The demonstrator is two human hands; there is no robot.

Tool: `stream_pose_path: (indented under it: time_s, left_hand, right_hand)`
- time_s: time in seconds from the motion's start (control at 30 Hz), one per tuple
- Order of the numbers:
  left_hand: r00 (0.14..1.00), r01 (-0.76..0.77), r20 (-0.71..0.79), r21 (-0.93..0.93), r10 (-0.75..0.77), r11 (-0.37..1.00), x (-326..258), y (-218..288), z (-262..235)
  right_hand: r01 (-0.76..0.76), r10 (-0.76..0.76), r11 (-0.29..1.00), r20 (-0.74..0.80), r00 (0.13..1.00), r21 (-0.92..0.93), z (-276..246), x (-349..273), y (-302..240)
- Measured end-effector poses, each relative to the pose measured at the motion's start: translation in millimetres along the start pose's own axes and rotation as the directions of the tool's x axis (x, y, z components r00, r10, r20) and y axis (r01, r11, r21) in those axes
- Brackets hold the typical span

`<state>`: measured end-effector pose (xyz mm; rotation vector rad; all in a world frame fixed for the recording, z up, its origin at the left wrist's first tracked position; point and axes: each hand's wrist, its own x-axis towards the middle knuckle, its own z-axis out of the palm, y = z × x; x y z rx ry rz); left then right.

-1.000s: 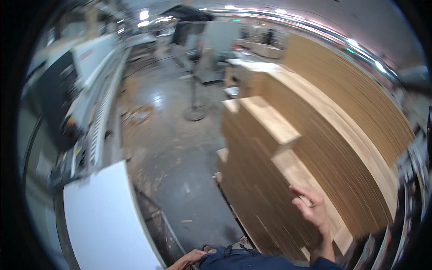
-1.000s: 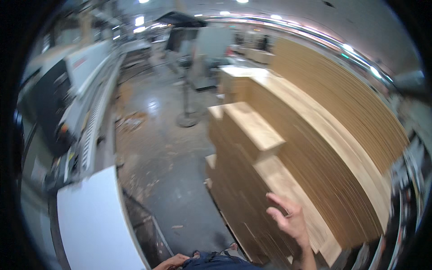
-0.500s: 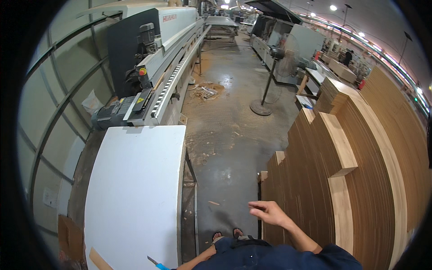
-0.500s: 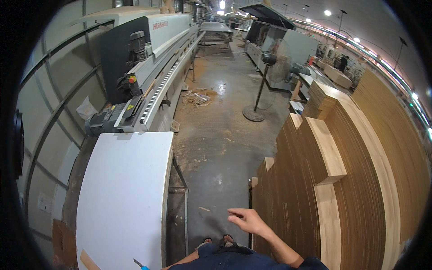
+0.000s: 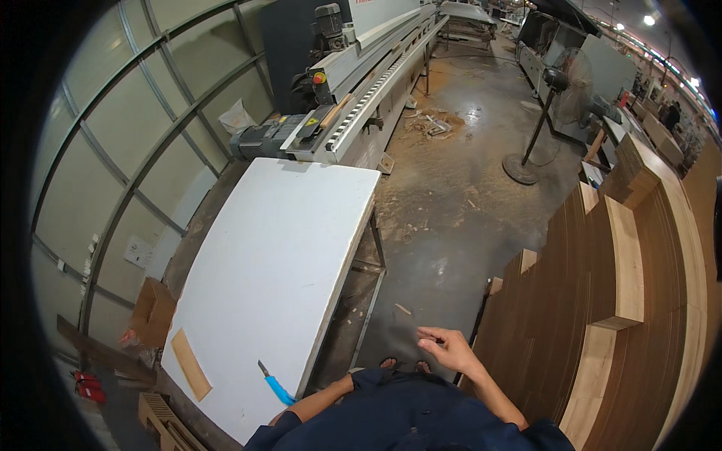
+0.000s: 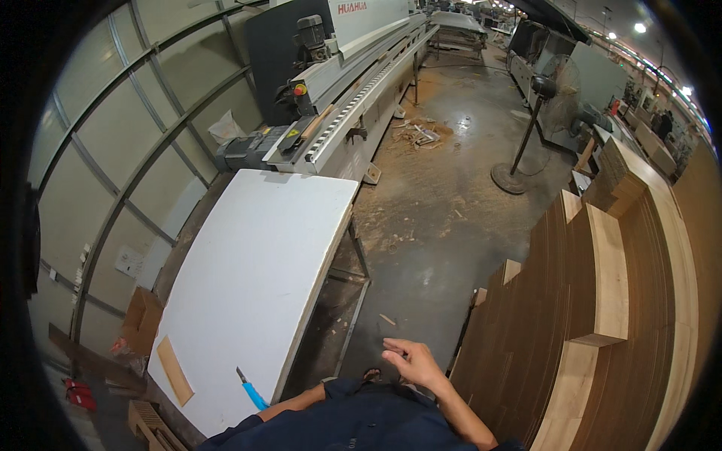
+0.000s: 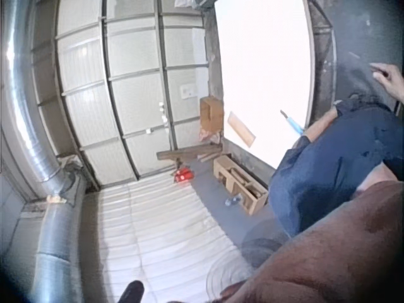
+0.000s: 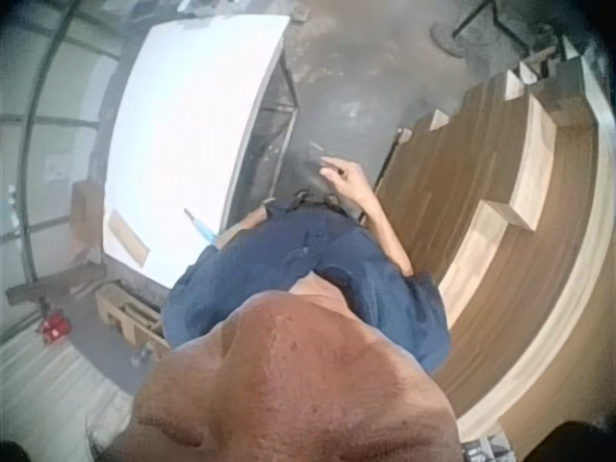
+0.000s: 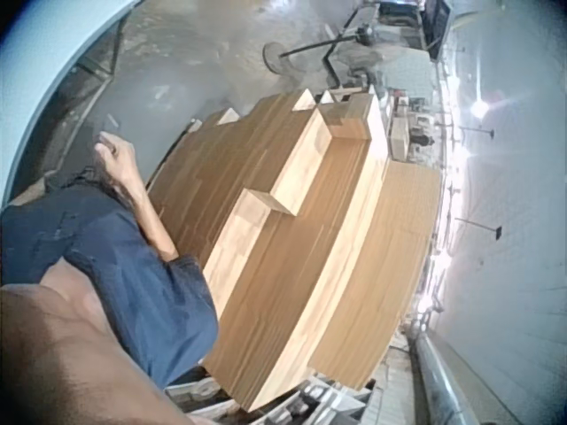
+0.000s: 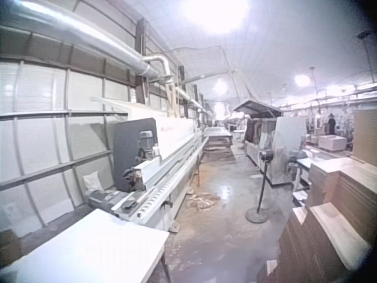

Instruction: The person picks up wooden panels from a table, aligns them with a stack, and uses a utility knife to scrape the edges of smaller wooden boards.

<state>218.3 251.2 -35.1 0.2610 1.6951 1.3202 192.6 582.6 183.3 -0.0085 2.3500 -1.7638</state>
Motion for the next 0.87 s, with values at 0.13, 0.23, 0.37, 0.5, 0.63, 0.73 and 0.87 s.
stream_pose_path:
  time_s: [0.13,0.23,0.37,0.5,0.63,0.73,0.87]
  left_hand:
    - [0.999,-0.045,0.044,0.383,0.031,0.923,-48.2,27.7,-25.4]
    - [0.985,0.134,-0.014,0.694,-0.173,0.707,-77.1,71.0,-39.0]
    - [0.983,0.060,-0.181,0.421,0.020,0.905,-121.0,77.8,-100.5]
    - [0.963,0.026,-0.267,-0.079,-0.046,0.996,-139.0,161.9,-146.7]
    - [0.872,-0.359,-0.457,-0.354,0.175,0.864,-116.3,243.3,-101.4]
    - [0.865,-0.495,-0.449,-0.699,0.223,0.516,-75.0,245.0,-62.2]
    - [0.904,-0.417,-0.346,-0.845,0.251,0.335,-45.0,240.9,-26.3]
  right_hand:
    - [0.024,-0.024,1.000,-0.028,0.999,-0.011,-3.2,-7.7,19.7]
    - [-0.001,0.001,1.000,-0.052,0.999,0.010,-4.5,-12.5,37.4]
    - [-0.118,0.118,0.992,-0.009,0.993,0.033,2.0,-14.2,26.4]
    - [-0.128,0.124,0.989,0.057,0.991,0.077,20.0,-5.8,49.9]
    - [-0.074,0.052,0.981,0.127,0.990,0.179,26.4,16.2,34.0]
    - [-0.055,0.043,0.847,0.035,0.998,0.528,28.0,34.9,8.9]
    - [0.006,-0.025,0.694,0.015,1.000,0.720,9.1,45.4,-3.1]
